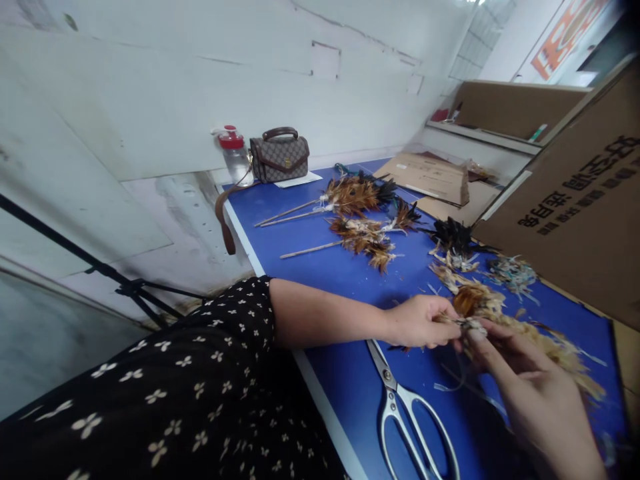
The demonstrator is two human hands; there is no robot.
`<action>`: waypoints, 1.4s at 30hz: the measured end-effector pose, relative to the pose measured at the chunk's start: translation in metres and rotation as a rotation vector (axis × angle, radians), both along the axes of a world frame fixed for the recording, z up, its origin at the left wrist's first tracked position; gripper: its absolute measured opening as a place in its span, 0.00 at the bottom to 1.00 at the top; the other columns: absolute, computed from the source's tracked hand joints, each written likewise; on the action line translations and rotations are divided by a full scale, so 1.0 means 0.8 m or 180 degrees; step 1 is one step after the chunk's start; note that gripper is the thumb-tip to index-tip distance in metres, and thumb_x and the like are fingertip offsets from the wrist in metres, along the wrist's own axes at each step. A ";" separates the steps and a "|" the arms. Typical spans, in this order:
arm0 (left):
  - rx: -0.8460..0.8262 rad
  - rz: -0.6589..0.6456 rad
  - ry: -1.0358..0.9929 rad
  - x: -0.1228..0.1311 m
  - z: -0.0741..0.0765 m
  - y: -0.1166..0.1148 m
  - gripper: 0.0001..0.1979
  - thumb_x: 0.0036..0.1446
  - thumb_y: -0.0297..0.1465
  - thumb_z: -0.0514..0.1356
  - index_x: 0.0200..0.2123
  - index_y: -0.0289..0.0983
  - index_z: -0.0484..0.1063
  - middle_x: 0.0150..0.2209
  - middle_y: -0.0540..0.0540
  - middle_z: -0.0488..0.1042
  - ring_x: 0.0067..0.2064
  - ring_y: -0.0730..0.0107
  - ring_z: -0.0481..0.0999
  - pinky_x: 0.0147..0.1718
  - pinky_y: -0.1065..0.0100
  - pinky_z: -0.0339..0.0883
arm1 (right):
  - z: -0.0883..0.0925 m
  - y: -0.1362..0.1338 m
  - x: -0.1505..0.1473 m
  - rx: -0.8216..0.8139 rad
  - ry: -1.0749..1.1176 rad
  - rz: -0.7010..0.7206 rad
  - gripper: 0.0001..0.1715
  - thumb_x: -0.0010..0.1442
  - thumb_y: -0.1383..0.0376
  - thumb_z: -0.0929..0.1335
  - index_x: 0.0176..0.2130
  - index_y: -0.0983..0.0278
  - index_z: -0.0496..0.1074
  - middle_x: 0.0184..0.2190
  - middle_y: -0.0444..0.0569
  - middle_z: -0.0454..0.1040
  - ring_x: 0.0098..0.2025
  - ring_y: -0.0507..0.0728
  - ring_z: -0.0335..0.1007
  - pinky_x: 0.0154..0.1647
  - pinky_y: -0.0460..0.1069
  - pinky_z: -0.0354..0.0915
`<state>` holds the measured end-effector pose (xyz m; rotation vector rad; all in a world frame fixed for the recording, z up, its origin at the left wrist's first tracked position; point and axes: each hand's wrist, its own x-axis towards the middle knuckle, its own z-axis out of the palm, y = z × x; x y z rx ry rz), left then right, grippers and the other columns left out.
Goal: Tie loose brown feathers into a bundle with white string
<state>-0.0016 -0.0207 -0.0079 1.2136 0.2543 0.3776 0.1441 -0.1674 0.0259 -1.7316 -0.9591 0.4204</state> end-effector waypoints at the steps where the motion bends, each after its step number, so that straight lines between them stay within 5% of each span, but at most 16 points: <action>1: 0.0012 -0.0034 -0.0003 0.000 0.000 -0.001 0.29 0.57 0.50 0.81 0.41 0.39 0.70 0.30 0.55 0.80 0.23 0.81 0.67 0.25 0.69 0.59 | -0.005 0.000 0.000 -0.0014 0.0128 -0.0008 0.42 0.49 0.36 0.86 0.50 0.61 0.89 0.39 0.53 0.88 0.34 0.60 0.84 0.31 0.48 0.81; 10: -0.0203 -0.0274 -0.0076 -0.003 0.001 -0.001 0.24 0.63 0.45 0.78 0.43 0.38 0.69 0.33 0.52 0.81 0.24 0.83 0.67 0.25 0.71 0.57 | -0.021 -0.001 0.006 -0.0032 0.0365 -0.0150 0.38 0.51 0.36 0.85 0.47 0.61 0.88 0.35 0.50 0.85 0.33 0.56 0.81 0.31 0.44 0.78; 18: -0.0613 -0.0088 -0.0010 -0.007 0.023 -0.005 0.23 0.66 0.41 0.77 0.40 0.39 0.66 0.30 0.52 0.80 0.21 0.86 0.62 0.24 0.73 0.55 | -0.023 0.001 -0.002 0.0011 0.0517 -0.0320 0.40 0.49 0.37 0.86 0.49 0.60 0.87 0.33 0.47 0.84 0.31 0.53 0.79 0.31 0.41 0.75; 29: -0.0304 -0.0014 0.0033 0.001 -0.002 -0.004 0.25 0.62 0.45 0.78 0.43 0.39 0.68 0.33 0.52 0.80 0.24 0.83 0.64 0.25 0.74 0.59 | -0.024 -0.003 -0.006 0.0005 0.0560 -0.0272 0.38 0.51 0.40 0.87 0.50 0.60 0.86 0.35 0.48 0.85 0.34 0.55 0.81 0.35 0.41 0.76; 42: -0.0543 0.0091 0.0104 -0.007 0.028 -0.004 0.08 0.76 0.30 0.63 0.41 0.38 0.68 0.27 0.55 0.76 0.20 0.85 0.61 0.23 0.74 0.55 | -0.025 -0.002 -0.004 -0.0140 0.0375 -0.0393 0.43 0.51 0.35 0.85 0.54 0.58 0.86 0.39 0.50 0.87 0.36 0.56 0.82 0.32 0.42 0.74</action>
